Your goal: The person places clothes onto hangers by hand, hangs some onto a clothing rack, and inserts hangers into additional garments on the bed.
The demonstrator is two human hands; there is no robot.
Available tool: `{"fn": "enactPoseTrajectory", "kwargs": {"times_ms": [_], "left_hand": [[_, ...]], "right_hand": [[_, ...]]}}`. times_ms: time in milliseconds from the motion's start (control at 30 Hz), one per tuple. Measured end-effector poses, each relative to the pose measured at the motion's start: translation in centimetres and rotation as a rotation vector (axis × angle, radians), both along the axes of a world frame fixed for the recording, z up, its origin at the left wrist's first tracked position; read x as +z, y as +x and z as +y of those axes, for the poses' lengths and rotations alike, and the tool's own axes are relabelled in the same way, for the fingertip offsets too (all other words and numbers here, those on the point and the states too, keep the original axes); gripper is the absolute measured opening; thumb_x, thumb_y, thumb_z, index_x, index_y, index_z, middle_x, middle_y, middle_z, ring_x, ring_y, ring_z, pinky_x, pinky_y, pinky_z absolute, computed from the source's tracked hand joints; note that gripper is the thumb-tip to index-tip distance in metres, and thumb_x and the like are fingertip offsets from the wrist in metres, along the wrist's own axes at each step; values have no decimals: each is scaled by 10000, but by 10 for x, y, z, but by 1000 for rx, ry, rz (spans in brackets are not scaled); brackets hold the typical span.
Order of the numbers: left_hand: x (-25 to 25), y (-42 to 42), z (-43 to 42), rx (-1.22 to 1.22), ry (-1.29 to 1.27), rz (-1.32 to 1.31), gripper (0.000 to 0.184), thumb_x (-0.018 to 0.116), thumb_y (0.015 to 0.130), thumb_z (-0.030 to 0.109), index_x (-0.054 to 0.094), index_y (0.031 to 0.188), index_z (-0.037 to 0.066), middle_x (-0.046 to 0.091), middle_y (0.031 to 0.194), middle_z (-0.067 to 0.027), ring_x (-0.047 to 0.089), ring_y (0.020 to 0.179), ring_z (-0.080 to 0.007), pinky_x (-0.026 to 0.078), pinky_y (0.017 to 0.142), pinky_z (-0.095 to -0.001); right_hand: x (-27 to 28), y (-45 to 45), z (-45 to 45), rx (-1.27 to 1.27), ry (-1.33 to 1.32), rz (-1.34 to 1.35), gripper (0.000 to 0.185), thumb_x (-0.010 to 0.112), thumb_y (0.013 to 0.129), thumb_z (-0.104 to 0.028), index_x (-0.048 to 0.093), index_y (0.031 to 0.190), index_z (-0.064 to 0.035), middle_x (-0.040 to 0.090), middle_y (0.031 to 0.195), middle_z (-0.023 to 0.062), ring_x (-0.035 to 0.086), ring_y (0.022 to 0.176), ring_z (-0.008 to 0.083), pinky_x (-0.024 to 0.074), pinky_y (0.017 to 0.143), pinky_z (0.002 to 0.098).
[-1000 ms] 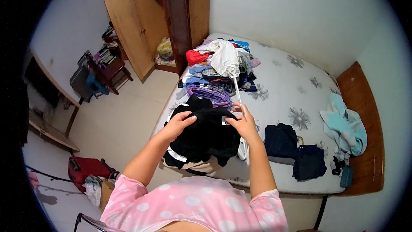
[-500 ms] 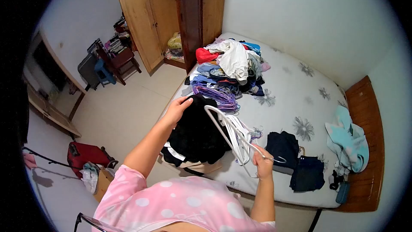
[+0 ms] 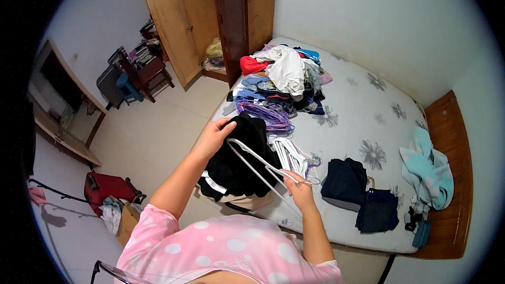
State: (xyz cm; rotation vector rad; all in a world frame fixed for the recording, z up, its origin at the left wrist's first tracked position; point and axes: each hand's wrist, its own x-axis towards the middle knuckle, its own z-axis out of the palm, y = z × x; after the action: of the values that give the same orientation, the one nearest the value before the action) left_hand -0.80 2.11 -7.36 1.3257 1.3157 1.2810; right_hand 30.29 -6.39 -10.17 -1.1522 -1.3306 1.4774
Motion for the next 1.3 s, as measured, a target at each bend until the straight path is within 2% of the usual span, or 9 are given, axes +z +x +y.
{"fn": "enactPoseTrajectory", "kwargs": {"times_ms": [233,433,533,600,667,833,933,1167,1300], "left_hand": [[61,54,-45,-207,491,730,246,673,827,200,676,1042,81,642,806,-128,637,753,-300,508,663,-380],[55,74,-84,-709,380,924,694,665,828,230,337,1440,215,600,953,-129,610,811,-313,493,747,-400],[68,51,-75,-742,216,755,386,648,833,158,603,1215,142,644,989,-135,628,876,-339,500,776,-400],[95,41,-58,-301,696,665,225,683,757,22,668,975,74,646,1010,-119,618,943,-326,500,806,-400],[100,27,-47,65,734,663,284,683,754,1,657,1022,90,613,1119,-90,572,1053,-297,465,883,-401],[93,44,-9,-181,1045,1183,227,684,806,261,646,975,114,621,993,-68,595,949,-273,481,818,-380],[59,33,1,-498,639,1217,234,661,814,324,626,900,109,595,843,-50,602,843,-251,491,731,-378],[65,63,-2,-473,831,1123,227,670,795,291,558,797,93,553,774,-44,591,746,-244,484,630,-366],[57,86,-10,-535,797,1071,235,669,786,279,531,794,90,560,774,-63,598,749,-260,486,640,-376]], "right_hand": [[-16,-37,17,-187,191,-152,257,586,919,-156,644,1153,-67,509,659,-40,432,557,49,360,496,222],[-19,-36,23,-336,158,58,248,585,932,-141,611,1113,26,522,666,-23,435,550,42,353,491,208],[-18,-29,23,-381,122,124,263,602,924,-145,605,1119,31,521,663,-20,437,549,43,352,492,205],[-22,-22,19,-360,143,117,271,609,921,-149,604,1124,30,521,663,-19,433,546,41,348,491,204],[-22,-18,16,-314,178,86,263,618,917,-151,614,1116,21,530,682,-14,431,548,45,352,494,210],[-13,-10,11,-218,264,-92,237,631,907,-149,636,1095,-5,545,715,0,454,559,54,369,511,221],[6,-5,7,-207,312,-161,183,638,890,-127,658,1018,1,586,703,25,485,565,84,429,555,244],[23,11,27,-257,706,-332,127,634,865,-138,616,833,-17,541,1045,128,545,944,271,445,810,359],[34,8,38,-212,795,-379,194,575,910,-188,606,832,-13,544,1041,147,541,944,291,431,824,369]]}}
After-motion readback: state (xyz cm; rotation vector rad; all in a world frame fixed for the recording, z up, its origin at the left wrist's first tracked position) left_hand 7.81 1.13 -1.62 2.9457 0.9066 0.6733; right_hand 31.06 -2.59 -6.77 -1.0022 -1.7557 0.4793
